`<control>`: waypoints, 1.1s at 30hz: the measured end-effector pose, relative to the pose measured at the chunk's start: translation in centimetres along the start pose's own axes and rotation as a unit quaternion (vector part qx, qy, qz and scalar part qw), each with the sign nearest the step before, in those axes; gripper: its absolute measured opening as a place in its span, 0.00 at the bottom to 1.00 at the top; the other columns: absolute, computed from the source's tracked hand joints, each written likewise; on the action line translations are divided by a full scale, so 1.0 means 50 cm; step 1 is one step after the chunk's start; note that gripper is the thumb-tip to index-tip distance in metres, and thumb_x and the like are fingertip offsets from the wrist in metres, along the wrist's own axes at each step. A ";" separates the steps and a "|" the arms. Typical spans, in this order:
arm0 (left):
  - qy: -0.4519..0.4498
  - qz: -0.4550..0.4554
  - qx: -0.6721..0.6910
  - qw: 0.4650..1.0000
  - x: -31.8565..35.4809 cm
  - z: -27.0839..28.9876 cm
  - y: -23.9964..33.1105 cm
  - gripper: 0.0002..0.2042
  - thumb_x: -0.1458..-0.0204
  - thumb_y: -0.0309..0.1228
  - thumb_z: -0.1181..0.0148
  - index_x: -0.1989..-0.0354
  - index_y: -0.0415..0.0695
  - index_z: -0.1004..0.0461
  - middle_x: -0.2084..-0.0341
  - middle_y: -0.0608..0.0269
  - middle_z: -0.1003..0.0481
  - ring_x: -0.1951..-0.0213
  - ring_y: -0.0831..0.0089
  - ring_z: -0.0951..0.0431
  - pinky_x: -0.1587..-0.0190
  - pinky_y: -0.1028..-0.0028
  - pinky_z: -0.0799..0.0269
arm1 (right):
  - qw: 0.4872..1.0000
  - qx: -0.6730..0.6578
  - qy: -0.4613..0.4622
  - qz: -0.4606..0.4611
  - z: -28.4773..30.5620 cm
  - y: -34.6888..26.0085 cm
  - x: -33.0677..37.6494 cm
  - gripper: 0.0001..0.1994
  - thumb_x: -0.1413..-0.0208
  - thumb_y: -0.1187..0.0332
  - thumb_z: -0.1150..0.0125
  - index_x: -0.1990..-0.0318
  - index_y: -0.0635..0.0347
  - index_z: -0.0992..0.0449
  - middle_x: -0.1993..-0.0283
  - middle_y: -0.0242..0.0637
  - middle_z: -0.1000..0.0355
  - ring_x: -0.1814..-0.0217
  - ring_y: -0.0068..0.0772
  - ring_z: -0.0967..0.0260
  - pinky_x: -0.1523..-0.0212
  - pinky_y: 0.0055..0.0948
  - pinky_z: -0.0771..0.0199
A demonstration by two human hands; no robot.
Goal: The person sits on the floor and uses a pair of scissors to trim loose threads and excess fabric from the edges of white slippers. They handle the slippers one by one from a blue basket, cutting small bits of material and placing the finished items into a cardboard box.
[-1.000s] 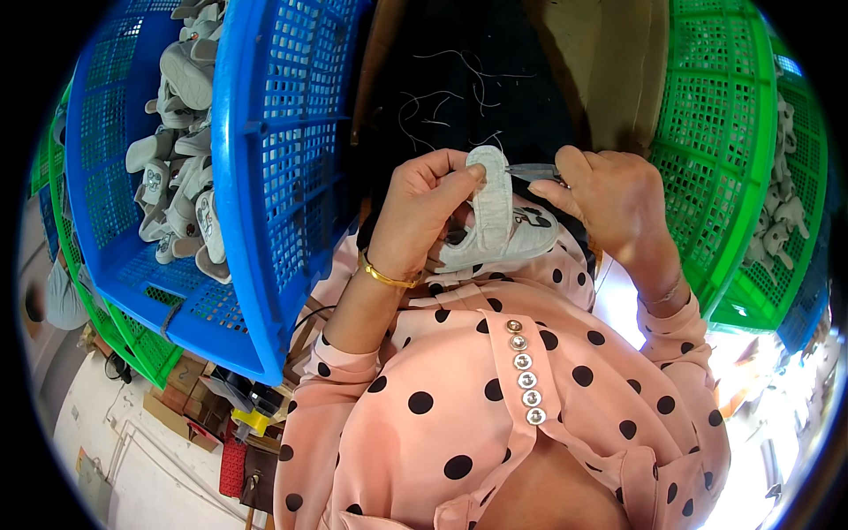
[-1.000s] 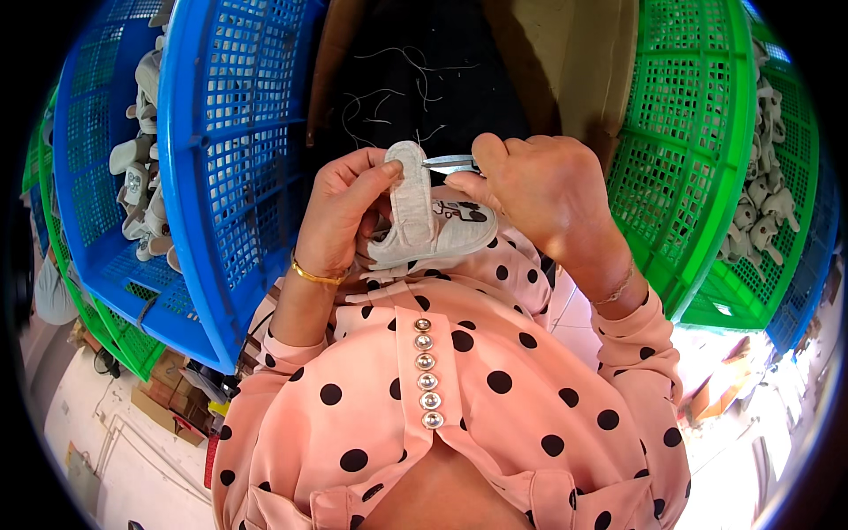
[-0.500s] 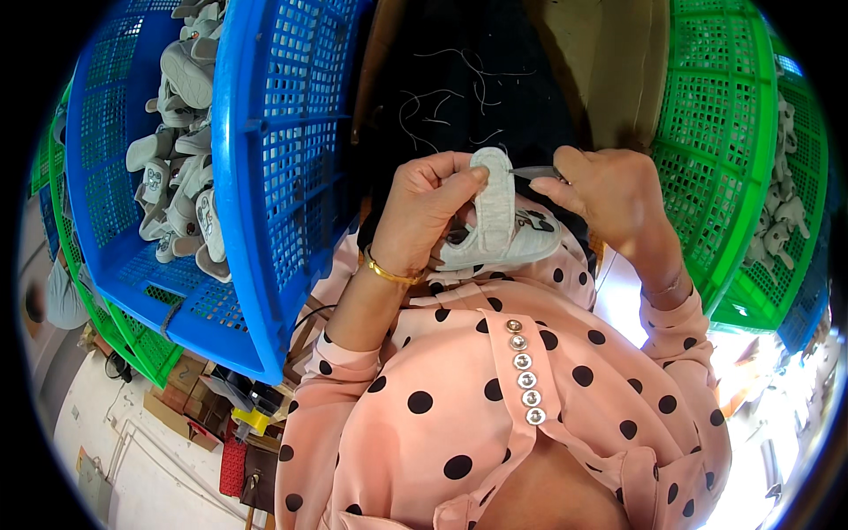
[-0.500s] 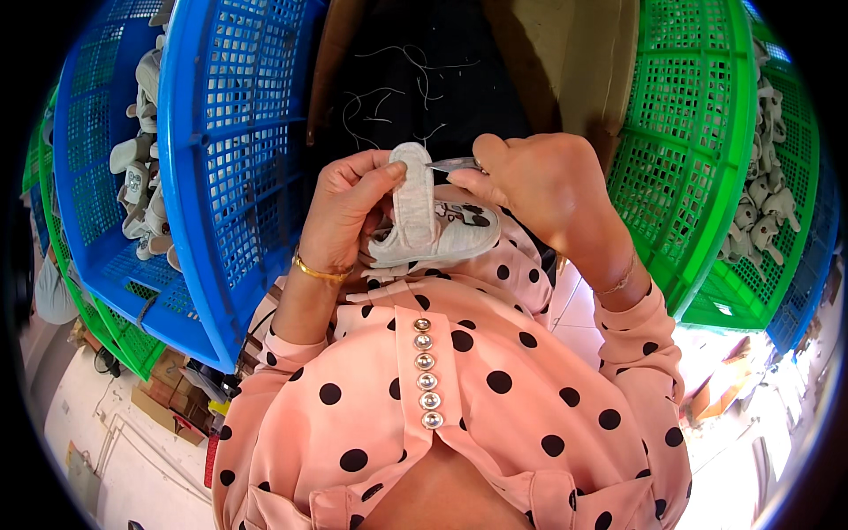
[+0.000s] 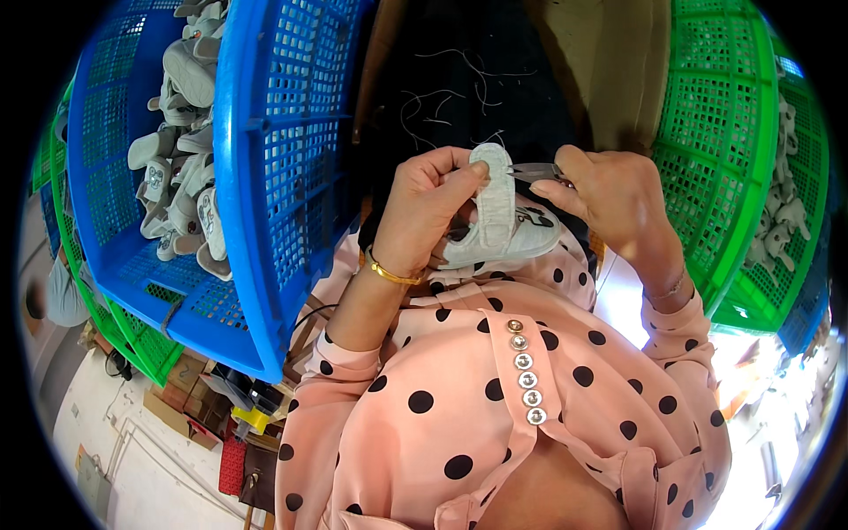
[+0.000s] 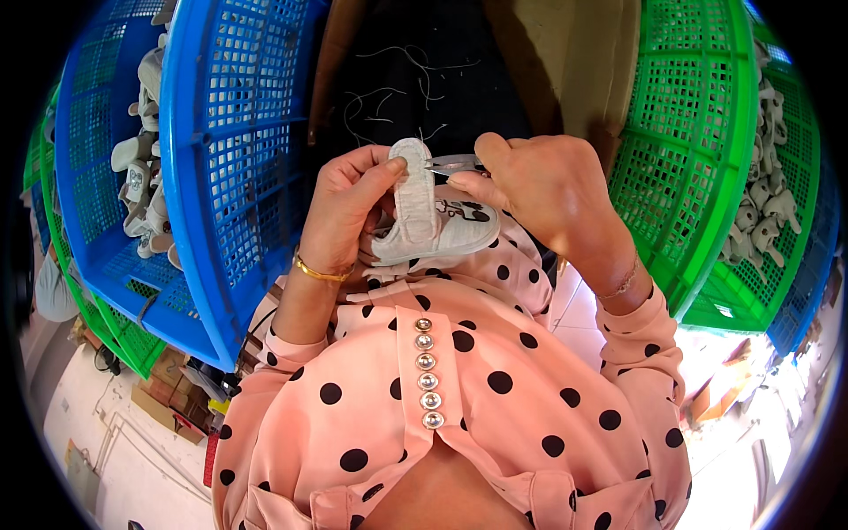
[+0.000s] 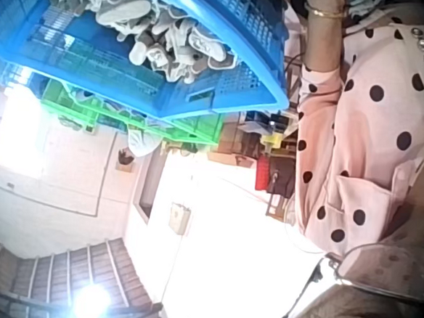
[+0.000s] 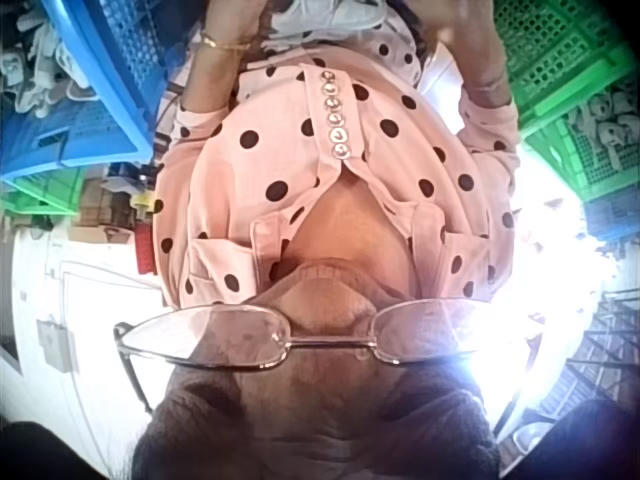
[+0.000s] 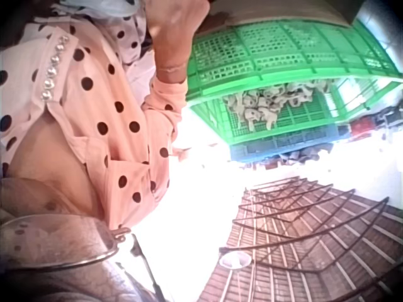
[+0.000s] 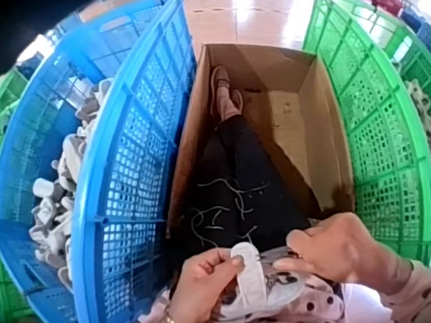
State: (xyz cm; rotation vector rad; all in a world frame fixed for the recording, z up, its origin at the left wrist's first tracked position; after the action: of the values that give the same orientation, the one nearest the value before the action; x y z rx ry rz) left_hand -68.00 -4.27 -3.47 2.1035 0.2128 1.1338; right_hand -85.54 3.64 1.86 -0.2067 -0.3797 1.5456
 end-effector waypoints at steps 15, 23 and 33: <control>-0.017 0.001 0.021 1.000 -0.004 0.006 -0.014 0.08 0.43 0.28 0.41 0.61 0.37 0.22 0.74 0.67 0.22 0.77 0.87 0.27 0.74 0.87 0.31 | 0.997 0.027 -0.078 -0.016 0.007 -0.015 -0.007 0.17 0.46 0.54 0.39 0.74 0.58 0.31 0.81 0.41 0.32 0.76 0.45 0.30 0.79 0.38 0.34; -0.006 0.000 -0.030 1.000 -0.005 0.001 -0.006 0.09 0.41 0.30 0.42 0.59 0.36 0.23 0.73 0.67 0.22 0.76 0.87 0.27 0.74 0.87 0.32 | 0.997 -0.030 -0.042 -0.060 -0.017 0.009 -0.003 0.18 0.45 0.54 0.39 0.73 0.59 0.31 0.80 0.43 0.31 0.77 0.47 0.30 0.78 0.38 0.34; -0.061 -0.036 -0.054 0.996 -0.001 -0.015 -0.008 0.09 0.41 0.30 0.42 0.60 0.37 0.24 0.75 0.71 0.24 0.77 0.89 0.30 0.75 0.87 0.36 | 0.976 -0.161 -0.046 -0.139 -0.058 -0.014 -0.021 0.16 0.51 0.56 0.37 0.63 0.57 0.30 0.76 0.43 0.26 0.73 0.49 0.26 0.72 0.40 0.27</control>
State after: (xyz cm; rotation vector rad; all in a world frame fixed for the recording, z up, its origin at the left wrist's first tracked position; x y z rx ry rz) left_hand -68.52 -3.60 -3.51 2.0443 0.1648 0.9514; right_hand -83.82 2.88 -0.67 -0.3203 -0.7035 1.2138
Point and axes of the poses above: each hand's wrist, its own x-axis away from the middle knuckle, its own z-axis out of the back of the hand, y = z × x, the point moved 4 cm from there along -x, towards the middle knuckle
